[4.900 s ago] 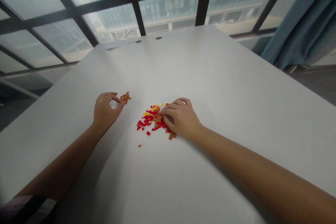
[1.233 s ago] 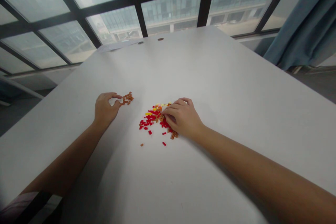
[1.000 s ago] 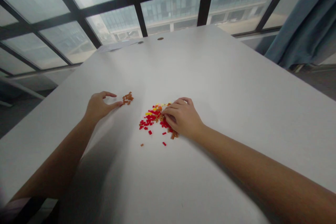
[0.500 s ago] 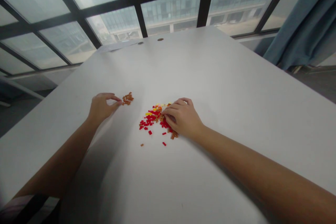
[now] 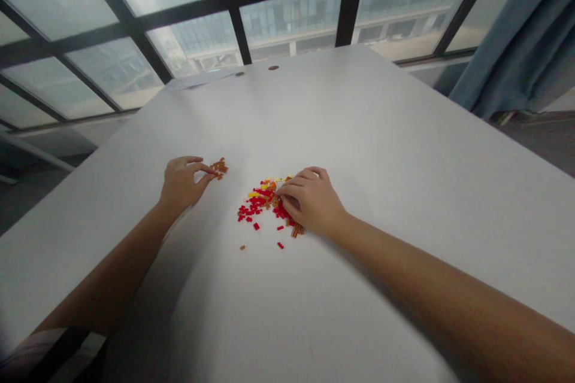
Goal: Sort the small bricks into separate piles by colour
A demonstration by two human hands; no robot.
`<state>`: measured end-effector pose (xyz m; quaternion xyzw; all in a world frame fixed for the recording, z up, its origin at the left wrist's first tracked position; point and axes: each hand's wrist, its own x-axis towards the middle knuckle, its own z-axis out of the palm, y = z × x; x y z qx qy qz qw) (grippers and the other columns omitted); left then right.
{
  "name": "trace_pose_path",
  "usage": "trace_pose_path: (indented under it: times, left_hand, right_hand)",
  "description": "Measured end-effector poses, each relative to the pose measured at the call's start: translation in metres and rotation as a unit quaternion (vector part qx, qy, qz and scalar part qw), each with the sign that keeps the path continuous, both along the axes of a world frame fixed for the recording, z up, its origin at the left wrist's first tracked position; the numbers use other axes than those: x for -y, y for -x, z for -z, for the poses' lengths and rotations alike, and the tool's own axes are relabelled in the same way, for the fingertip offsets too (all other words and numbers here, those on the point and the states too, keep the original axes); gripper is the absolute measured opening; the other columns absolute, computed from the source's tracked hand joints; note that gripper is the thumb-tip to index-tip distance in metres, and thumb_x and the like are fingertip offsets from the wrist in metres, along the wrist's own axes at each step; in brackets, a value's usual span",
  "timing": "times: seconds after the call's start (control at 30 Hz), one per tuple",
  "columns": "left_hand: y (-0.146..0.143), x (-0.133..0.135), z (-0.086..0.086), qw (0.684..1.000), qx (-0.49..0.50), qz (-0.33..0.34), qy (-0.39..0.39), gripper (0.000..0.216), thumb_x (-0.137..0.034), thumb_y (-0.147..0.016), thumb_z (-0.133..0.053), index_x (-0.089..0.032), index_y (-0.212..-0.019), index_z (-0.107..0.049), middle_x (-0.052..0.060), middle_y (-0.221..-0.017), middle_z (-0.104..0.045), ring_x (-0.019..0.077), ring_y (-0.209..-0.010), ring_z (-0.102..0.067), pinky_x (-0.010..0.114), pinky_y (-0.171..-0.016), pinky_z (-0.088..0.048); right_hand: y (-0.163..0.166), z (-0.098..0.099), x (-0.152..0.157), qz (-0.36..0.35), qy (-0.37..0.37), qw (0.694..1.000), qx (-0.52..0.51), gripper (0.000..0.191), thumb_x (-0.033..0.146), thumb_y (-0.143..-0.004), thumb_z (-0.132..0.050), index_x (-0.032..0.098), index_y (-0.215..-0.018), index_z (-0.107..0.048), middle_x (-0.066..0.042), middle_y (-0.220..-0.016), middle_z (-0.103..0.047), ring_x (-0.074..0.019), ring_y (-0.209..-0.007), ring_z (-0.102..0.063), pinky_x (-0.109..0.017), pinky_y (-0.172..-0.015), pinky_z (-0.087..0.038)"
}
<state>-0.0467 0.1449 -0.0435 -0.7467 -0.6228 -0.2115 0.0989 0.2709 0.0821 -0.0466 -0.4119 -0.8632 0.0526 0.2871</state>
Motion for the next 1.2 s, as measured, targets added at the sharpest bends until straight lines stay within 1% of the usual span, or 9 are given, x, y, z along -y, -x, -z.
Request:
trace_pose_path:
  times: [0.2,0.47,0.53,0.63,0.7,0.77,0.93,1.07,1.2]
  left_hand:
    - [0.002,-0.008,0.006,0.999,0.030,0.002,0.011,0.012,-0.033,-0.081,-0.070,-0.021,-0.083,-0.073,0.010,-0.109,-0.069,0.0289,-0.109,-0.059,0.047,-0.101,-0.039]
    - [0.003,-0.010,0.009,0.999,0.050,-0.004,-0.017,0.010,-0.033,-0.080,-0.072,-0.025,-0.084,-0.077,0.008,-0.107,-0.070,0.0285,-0.106,-0.060,0.047,-0.099,-0.040]
    - [0.001,-0.007,0.008,0.998,0.048,-0.004,-0.030,0.009,-0.034,-0.080,-0.073,-0.027,-0.084,-0.078,0.007,-0.108,-0.070,0.0296,-0.107,-0.059,0.047,-0.098,-0.040]
    - [-0.002,-0.003,0.005,0.997,0.041,0.002,-0.073,0.008,-0.034,-0.081,-0.073,-0.027,-0.084,-0.078,0.006,-0.106,-0.070,0.0298,-0.107,-0.058,0.047,-0.097,-0.040]
    - [-0.004,-0.001,0.003,0.994,0.034,0.012,-0.104,0.007,-0.033,-0.082,-0.073,-0.028,-0.084,-0.078,0.006,-0.106,-0.069,0.0292,-0.106,-0.058,0.046,-0.096,-0.040]
    - [-0.007,0.000,0.002,0.993,0.020,0.029,-0.115,0.007,-0.032,-0.082,-0.073,-0.030,-0.086,-0.078,0.006,-0.108,-0.068,0.0289,-0.107,-0.057,0.046,-0.095,-0.040]
    - [-0.012,0.002,0.001,0.995,-0.025,0.055,-0.076,0.013,-0.027,-0.085,-0.069,-0.033,-0.093,-0.078,0.007,-0.113,-0.066,0.0300,-0.110,-0.054,0.046,-0.095,-0.039]
    - [-0.014,0.002,0.001,0.997,-0.015,0.048,-0.055,0.011,-0.026,-0.085,-0.068,-0.029,-0.091,-0.077,0.008,-0.114,-0.065,0.0300,-0.112,-0.054,0.047,-0.097,-0.038]
    - [-0.014,0.000,0.001,0.999,0.007,0.028,-0.030,0.009,-0.029,-0.084,-0.068,-0.025,-0.089,-0.075,0.008,-0.113,-0.065,0.0299,-0.112,-0.054,0.047,-0.098,-0.039]
  right_hand:
    - [-0.001,0.000,0.000,-0.001,-0.003,1.000,0.002,0.020,0.022,-0.090,-0.053,0.025,-0.095,-0.072,-0.003,-0.095,-0.077,-0.0224,-0.093,-0.064,-0.045,-0.094,-0.031]
    - [0.000,0.000,0.000,-0.001,0.003,1.000,-0.003,0.020,0.022,-0.090,-0.054,0.025,-0.095,-0.072,-0.003,-0.095,-0.077,-0.0224,-0.092,-0.064,-0.045,-0.094,-0.031]
    - [-0.001,0.000,0.000,-0.001,0.002,1.000,-0.005,0.020,0.022,-0.090,-0.054,0.025,-0.095,-0.073,-0.003,-0.094,-0.077,-0.0224,-0.092,-0.064,-0.045,-0.094,-0.031]
    - [-0.001,0.001,0.000,-0.001,-0.002,1.000,-0.005,0.020,0.021,-0.089,-0.054,0.024,-0.095,-0.073,-0.003,-0.094,-0.077,-0.0225,-0.092,-0.064,-0.045,-0.093,-0.031]
    - [-0.001,0.001,0.000,0.000,-0.005,1.000,-0.006,0.020,0.021,-0.089,-0.054,0.024,-0.095,-0.073,-0.002,-0.093,-0.077,-0.0223,-0.092,-0.063,-0.045,-0.093,-0.031]
    - [-0.001,0.001,0.000,-0.001,-0.006,1.000,-0.007,0.020,0.021,-0.089,-0.054,0.024,-0.095,-0.073,-0.002,-0.093,-0.077,-0.0222,-0.092,-0.063,-0.045,-0.093,-0.032]
    - [-0.001,0.000,0.000,-0.002,0.000,1.000,-0.005,0.020,0.021,-0.090,-0.053,0.024,-0.096,-0.073,-0.003,-0.093,-0.077,-0.0230,-0.093,-0.063,-0.045,-0.093,-0.032]
    - [-0.001,0.000,0.000,-0.002,0.006,1.000,-0.002,0.021,0.021,-0.090,-0.053,0.025,-0.096,-0.072,-0.003,-0.094,-0.077,-0.0233,-0.093,-0.063,-0.045,-0.094,-0.032]
    - [-0.001,0.000,0.000,0.000,0.004,1.000,-0.003,0.020,0.021,-0.090,-0.053,0.025,-0.096,-0.072,-0.003,-0.094,-0.077,-0.0228,-0.092,-0.063,-0.045,-0.094,-0.032]
